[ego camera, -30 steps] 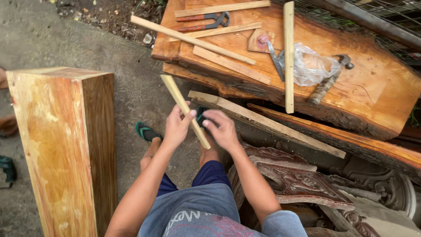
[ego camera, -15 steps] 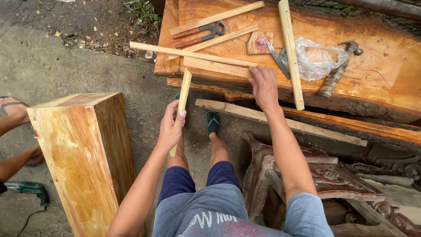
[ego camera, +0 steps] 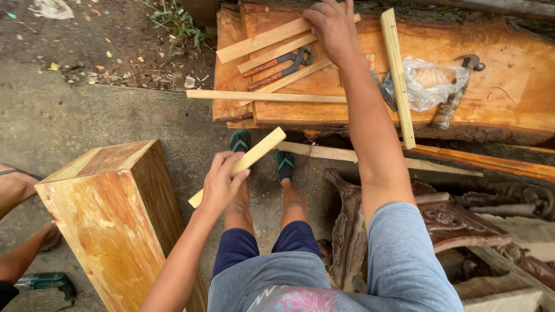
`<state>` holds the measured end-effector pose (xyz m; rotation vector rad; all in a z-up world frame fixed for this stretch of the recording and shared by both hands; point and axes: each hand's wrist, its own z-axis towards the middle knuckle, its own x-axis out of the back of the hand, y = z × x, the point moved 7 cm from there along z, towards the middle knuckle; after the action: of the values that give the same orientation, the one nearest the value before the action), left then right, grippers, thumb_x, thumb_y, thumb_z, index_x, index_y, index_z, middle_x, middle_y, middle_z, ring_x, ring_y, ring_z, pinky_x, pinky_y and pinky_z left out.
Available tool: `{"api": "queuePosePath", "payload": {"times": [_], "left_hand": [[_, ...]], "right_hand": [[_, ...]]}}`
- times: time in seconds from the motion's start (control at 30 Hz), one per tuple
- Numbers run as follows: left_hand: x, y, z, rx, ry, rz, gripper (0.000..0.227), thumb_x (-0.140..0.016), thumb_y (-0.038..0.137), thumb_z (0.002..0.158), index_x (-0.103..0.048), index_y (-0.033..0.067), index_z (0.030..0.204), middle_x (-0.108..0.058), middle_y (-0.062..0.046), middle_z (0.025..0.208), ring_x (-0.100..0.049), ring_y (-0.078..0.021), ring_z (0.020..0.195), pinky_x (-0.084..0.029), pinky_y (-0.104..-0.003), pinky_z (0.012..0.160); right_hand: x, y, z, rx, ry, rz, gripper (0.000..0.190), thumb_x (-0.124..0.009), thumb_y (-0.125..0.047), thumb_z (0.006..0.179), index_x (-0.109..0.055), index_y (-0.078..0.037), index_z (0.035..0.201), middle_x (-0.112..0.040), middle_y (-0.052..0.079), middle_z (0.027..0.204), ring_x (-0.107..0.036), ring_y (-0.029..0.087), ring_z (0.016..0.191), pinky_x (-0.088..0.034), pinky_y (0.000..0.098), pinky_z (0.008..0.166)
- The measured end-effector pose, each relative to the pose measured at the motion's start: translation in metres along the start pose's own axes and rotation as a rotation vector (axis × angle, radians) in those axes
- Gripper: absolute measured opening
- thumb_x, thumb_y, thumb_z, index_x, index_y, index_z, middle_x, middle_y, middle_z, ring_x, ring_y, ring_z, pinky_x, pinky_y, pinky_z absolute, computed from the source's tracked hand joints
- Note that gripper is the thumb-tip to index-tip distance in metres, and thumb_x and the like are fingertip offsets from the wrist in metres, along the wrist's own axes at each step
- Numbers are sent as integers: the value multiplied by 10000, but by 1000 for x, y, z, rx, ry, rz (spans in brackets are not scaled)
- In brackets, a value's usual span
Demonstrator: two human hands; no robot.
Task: The person assembles a wooden cabinet by fitting wooden slats into a cabinet frame and securing them with nails. They use a hammer to drive nails into the slats and pliers to remove a bent nail. The cabinet is positioned upright after assembly.
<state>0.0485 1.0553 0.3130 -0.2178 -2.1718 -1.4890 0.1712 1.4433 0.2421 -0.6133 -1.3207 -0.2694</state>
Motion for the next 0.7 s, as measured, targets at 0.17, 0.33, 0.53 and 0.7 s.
{"api": "queuePosePath", "payload": {"times": [0.17,0.33,0.53,0.7], "left_hand": [[-15,10,28,-88,-194,233,409,-760,150,856,-688,89,1255,-622,-103,1084,-627,-324,1022,-539,-449,825],[-28,22,52,-183,-235,310,430,-759,145,844,-692,96,1266,-618,-97,1072,-598,-310,994,-527,-441,846],[-73,46,71,-321,-253,318,424,-754,137,851,-690,104,1270,-635,-71,1088,-603,-291,1018,-522,-424,862],[-114,66,79,-413,-268,368,460,-727,126,852,-678,98,1309,-629,-88,1079,-606,-285,1029,-521,-419,889]], "right_hand": [[11,-35,-44,-201,-81,272,339,-764,-164,1004,-673,-76,1318,-653,116,1253,-583,302,1200,-490,445,1027],[27,-84,-130,-50,-146,206,423,-805,-204,823,-714,-89,1220,-672,98,1130,-581,321,1026,-501,429,910],[34,-66,-109,15,-45,94,344,-696,-53,903,-732,-98,1242,-677,28,1145,-579,258,1066,-489,398,926],[35,-16,-62,80,10,42,228,-664,-125,998,-748,-114,1209,-686,13,1177,-584,254,1119,-466,399,942]]}}
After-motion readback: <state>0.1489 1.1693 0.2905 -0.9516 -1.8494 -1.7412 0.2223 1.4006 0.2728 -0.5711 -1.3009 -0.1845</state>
